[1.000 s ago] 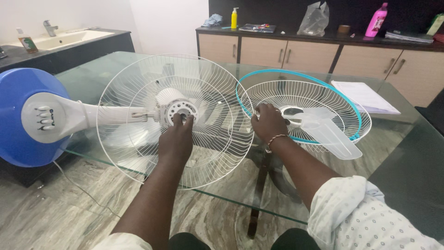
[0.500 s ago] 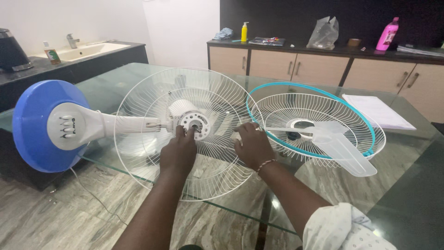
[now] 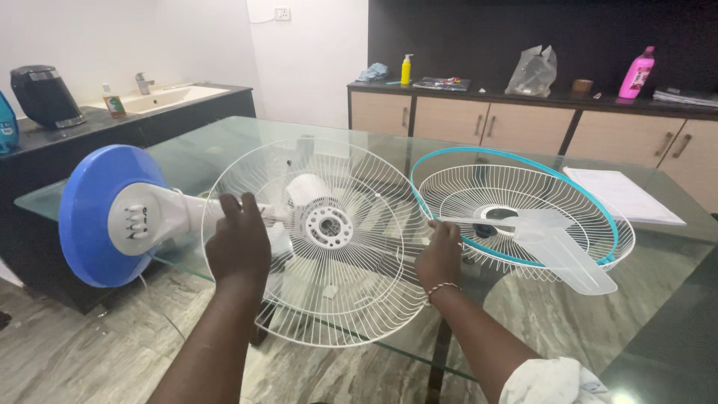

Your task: The person disassembles a table fan on a glass table. They remove the front grille, unscrew the blade nut, remove the fan blades, and detach the motor housing from the stand using a screwdriver.

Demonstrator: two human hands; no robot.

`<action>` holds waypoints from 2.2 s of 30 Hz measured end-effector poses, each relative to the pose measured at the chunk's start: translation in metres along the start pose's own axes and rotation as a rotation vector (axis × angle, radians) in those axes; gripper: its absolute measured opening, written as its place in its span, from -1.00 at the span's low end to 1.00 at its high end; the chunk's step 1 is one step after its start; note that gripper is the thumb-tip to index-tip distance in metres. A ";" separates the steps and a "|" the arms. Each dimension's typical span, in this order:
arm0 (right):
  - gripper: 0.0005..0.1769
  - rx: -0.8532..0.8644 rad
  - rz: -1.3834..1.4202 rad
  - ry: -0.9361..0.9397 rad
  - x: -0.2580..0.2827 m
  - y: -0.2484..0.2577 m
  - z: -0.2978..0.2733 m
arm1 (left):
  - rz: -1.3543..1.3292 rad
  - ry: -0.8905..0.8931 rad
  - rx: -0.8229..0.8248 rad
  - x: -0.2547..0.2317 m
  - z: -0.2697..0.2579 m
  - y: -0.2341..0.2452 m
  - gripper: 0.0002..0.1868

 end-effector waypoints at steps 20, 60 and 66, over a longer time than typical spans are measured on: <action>-0.39 0.090 -0.069 -0.190 -0.039 -0.024 0.010 | -0.454 0.482 0.542 0.115 -0.079 -0.085 -0.26; -0.77 0.361 0.682 -0.666 -0.057 -0.067 0.059 | -0.344 -0.282 0.410 -0.081 0.116 -0.179 -0.59; -0.74 0.360 0.804 -0.695 -0.040 -0.068 0.062 | -0.313 -0.308 0.437 -0.083 0.112 -0.176 -0.62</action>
Point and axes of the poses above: each hand's wrist, its own z-axis towards the middle knuckle, its own y-axis out of the back of the hand, x = y × z, the point moved 10 cm from there along z, towards the middle knuckle, and after that the axes turned 10 degrees about -y, right-handed, at the moved point
